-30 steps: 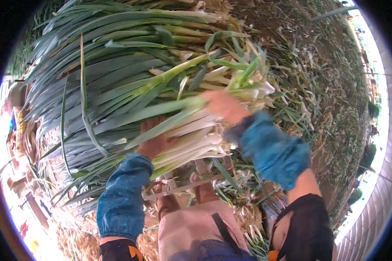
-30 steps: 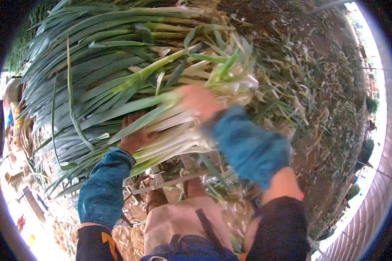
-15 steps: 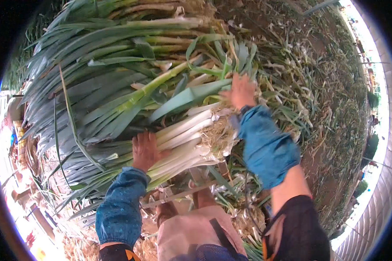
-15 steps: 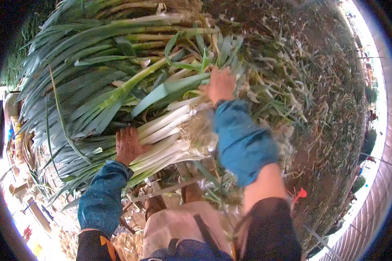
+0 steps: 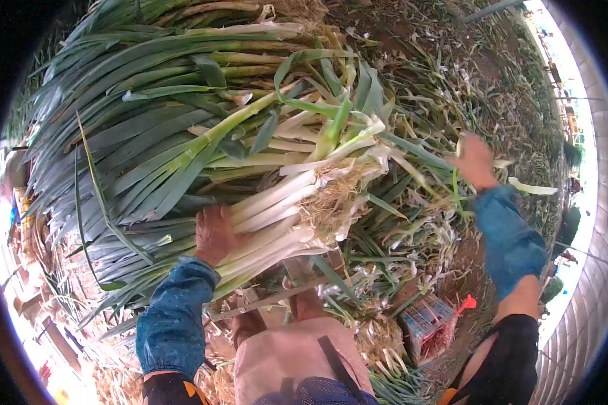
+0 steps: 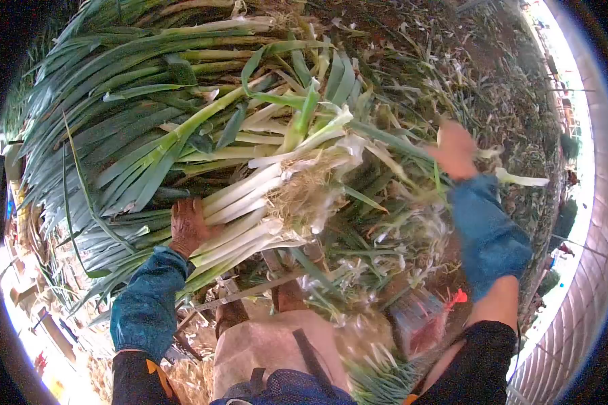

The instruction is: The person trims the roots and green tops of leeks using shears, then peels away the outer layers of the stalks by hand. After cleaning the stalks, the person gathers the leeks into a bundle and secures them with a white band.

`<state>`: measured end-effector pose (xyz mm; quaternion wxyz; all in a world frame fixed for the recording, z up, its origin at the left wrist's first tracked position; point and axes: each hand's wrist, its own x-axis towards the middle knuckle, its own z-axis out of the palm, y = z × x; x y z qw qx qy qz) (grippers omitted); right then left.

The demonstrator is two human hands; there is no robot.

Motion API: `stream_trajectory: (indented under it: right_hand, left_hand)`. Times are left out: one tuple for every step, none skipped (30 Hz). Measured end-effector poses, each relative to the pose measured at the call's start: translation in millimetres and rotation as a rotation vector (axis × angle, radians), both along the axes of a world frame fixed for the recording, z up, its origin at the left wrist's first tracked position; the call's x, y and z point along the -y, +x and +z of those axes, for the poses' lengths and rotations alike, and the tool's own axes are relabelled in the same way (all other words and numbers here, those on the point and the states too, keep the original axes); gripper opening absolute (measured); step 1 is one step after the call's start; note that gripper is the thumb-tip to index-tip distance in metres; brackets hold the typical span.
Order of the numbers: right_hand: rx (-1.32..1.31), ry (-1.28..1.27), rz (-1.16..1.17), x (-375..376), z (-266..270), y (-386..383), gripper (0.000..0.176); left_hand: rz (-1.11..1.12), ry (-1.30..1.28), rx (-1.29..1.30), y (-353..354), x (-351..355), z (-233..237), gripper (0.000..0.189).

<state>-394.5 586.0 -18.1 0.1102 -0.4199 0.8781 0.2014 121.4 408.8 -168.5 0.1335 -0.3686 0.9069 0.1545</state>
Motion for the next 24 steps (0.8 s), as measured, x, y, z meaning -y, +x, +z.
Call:
stream_trajectory:
  right_hand:
    - [0.098,-0.175,-0.101,31,-42,23,0.084]
    - [0.459,-0.124,-0.261,90,-28,73,0.084]
    - [0.704,-0.310,-0.184,102,-82,81,0.086]
    - [0.425,-0.303,-0.018,126,-103,118,0.071]
    - [0.119,-0.285,0.105,150,-123,156,0.057]
    - [-0.186,-0.500,0.297,152,-138,171,0.049]
    - [-0.063,-0.485,0.316,150,-145,168,0.046]
    - [0.062,-0.462,0.343,146,-148,158,0.043]
    - [0.180,-0.432,0.370,139,-142,145,0.041]
    - [0.256,-0.360,0.455,125,-131,133,0.035]
    - [0.279,-0.333,0.381,106,-121,125,0.032]
    - [0.299,-0.304,0.302,81,-109,116,0.030]
    - [0.257,-0.259,0.126,55,-110,104,0.031]
    - [0.220,-0.218,-0.044,30,-122,88,0.033]
    - [0.131,-0.241,-0.154,1,-125,67,0.028]
    - [-0.068,-0.316,0.005,-85,-163,-21,0.023]
    - [-0.138,-0.077,-0.188,-101,-92,-35,0.021]
    - [-0.107,-0.067,-0.349,-120,-35,-51,0.021]
    - [-0.241,0.047,-0.283,-138,3,-54,0.025]
    - [-0.376,0.161,-0.222,-155,42,-57,0.030]
    - [-0.600,0.270,-0.171,-188,43,-86,0.034]
    - [-0.472,0.068,0.013,-179,32,-80,0.038]
    - [-0.339,-0.133,0.192,-166,15,-78,0.042]
    - [-0.131,-0.078,-0.077,-100,8,-23,0.048]
  left_hand:
    - [-0.007,0.009,0.004,1,-1,-1,0.089]
    - [-0.015,0.022,0.011,2,-2,-2,0.091]
    - [-0.027,-0.033,-0.017,3,-4,-3,0.088]
    - [-0.036,-0.084,-0.048,3,-7,-3,0.085]
    - [-0.037,-0.134,-0.082,4,-10,-5,0.083]
    - [-0.055,-0.153,-0.099,6,-10,-8,0.083]
    - [-0.075,-0.175,-0.117,7,-8,-11,0.083]
    - [-0.085,-0.189,-0.135,10,-9,-14,0.083]
    - [-0.081,-0.180,-0.154,10,-11,-16,0.083]
    - [-0.084,-0.173,-0.179,11,-9,-16,0.083]
    - [-0.079,-0.168,-0.206,10,-9,-13,0.083]
    - [-0.063,-0.090,-0.150,6,-7,-9,0.082]
    - [-0.065,-0.069,-0.158,4,-6,-9,0.082]
    - [-0.061,-0.052,-0.160,5,-7,-8,0.082]
    - [-0.072,-0.026,-0.162,6,-8,-8,0.082]
    - [-0.075,-0.040,-0.164,6,-4,-8,0.082]
    - [-0.065,-0.046,-0.162,8,-4,-9,0.082]
    - [-0.049,-0.038,-0.156,11,-11,-11,0.083]
    - [-0.037,-0.015,-0.141,13,-16,-14,0.083]
    - [-0.040,0.002,-0.127,10,-14,-14,0.083]
    - [-0.038,0.007,-0.113,8,-11,-13,0.083]
    - [-0.051,-0.014,-0.107,8,-12,-12,0.084]
    - [-0.047,-0.002,-0.099,9,-13,-10,0.082]
    - [-0.047,0.007,-0.094,6,-13,-5,0.080]
